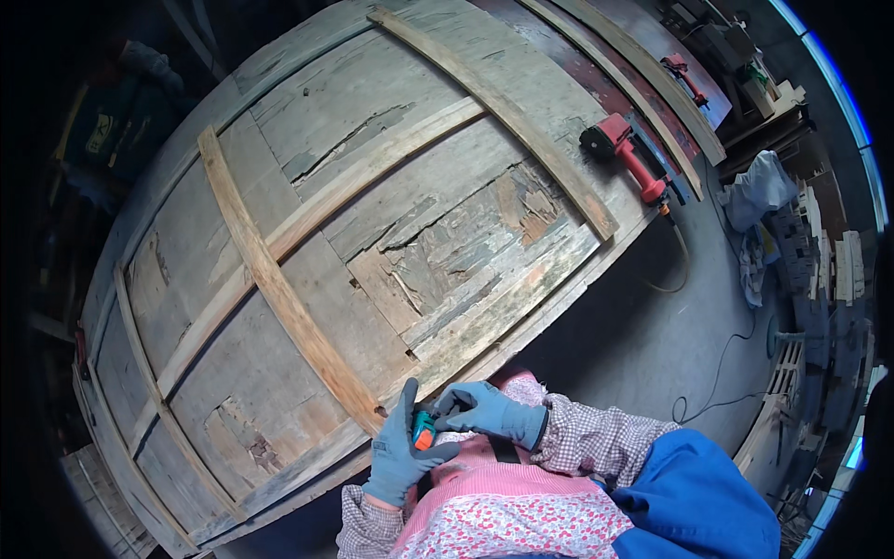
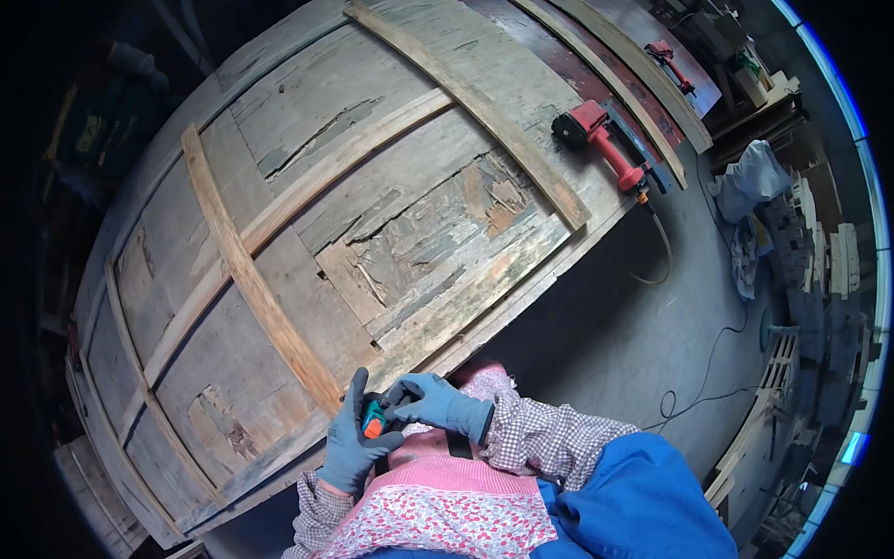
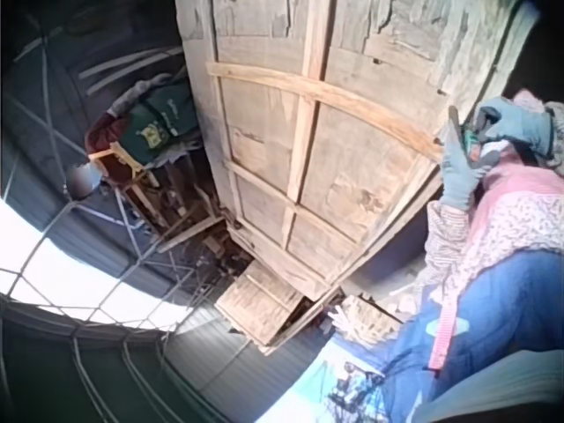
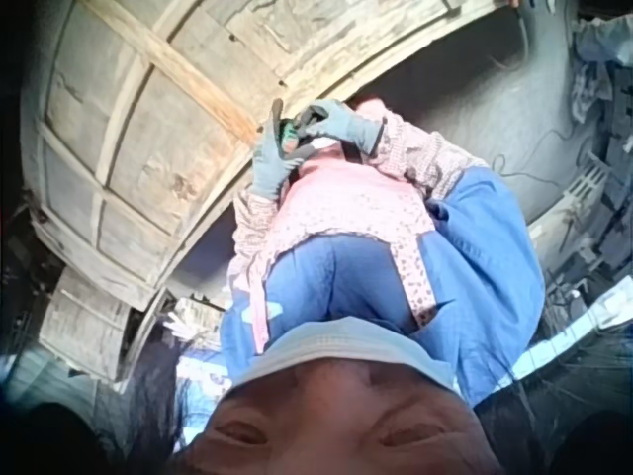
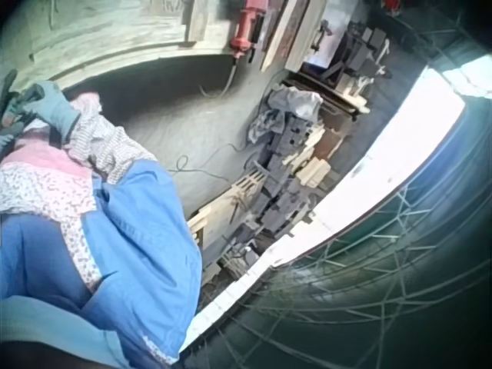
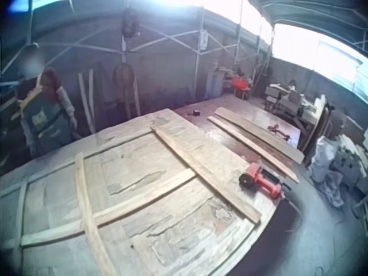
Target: The person measures a wooden crate with a tape measure and uses a nail gun to attach wooden slats to its frame. The person repeats this process for multiple slats on the crate.
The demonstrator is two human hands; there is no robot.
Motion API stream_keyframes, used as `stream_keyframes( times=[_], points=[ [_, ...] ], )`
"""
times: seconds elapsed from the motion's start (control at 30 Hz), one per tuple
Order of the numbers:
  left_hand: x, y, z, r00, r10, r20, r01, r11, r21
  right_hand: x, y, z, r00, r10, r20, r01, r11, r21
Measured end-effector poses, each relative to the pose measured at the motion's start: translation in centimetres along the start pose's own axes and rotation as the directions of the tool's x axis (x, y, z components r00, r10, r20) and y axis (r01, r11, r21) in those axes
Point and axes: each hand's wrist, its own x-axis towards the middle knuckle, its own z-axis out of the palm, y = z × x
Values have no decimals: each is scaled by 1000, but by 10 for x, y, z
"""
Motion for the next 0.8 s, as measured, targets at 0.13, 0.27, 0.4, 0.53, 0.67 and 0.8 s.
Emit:
stream_keyframes(
  times=[0.13,0.27,0.4,0.53,0.67,0.8],
  points=[
    [-16,-11,-46,999,-36,-22,42,893,448,-38,-41,-43,963,-19,-269,21,1000,5],
    [-101,-83,-126,927,-185,-325,346,756,556,-68,-50,-167,770,-194,-608,38,965,-260],
    [-139,-136,-173,869,-275,-411,481,663,574,-80,-27,-254,535,-41,-844,54,998,-14],
    [-122,-130,-162,906,-235,-353,416,654,632,-45,-7,-238,391,19,-920,247,961,125],
    [-99,-112,-138,916,-231,-328,392,696,602,-11,20,-191,553,86,-829,181,959,219],
    [-84,-117,-127,906,-307,-292,422,724,545,18,42,-146,561,160,-812,70,968,239]
  ],
)
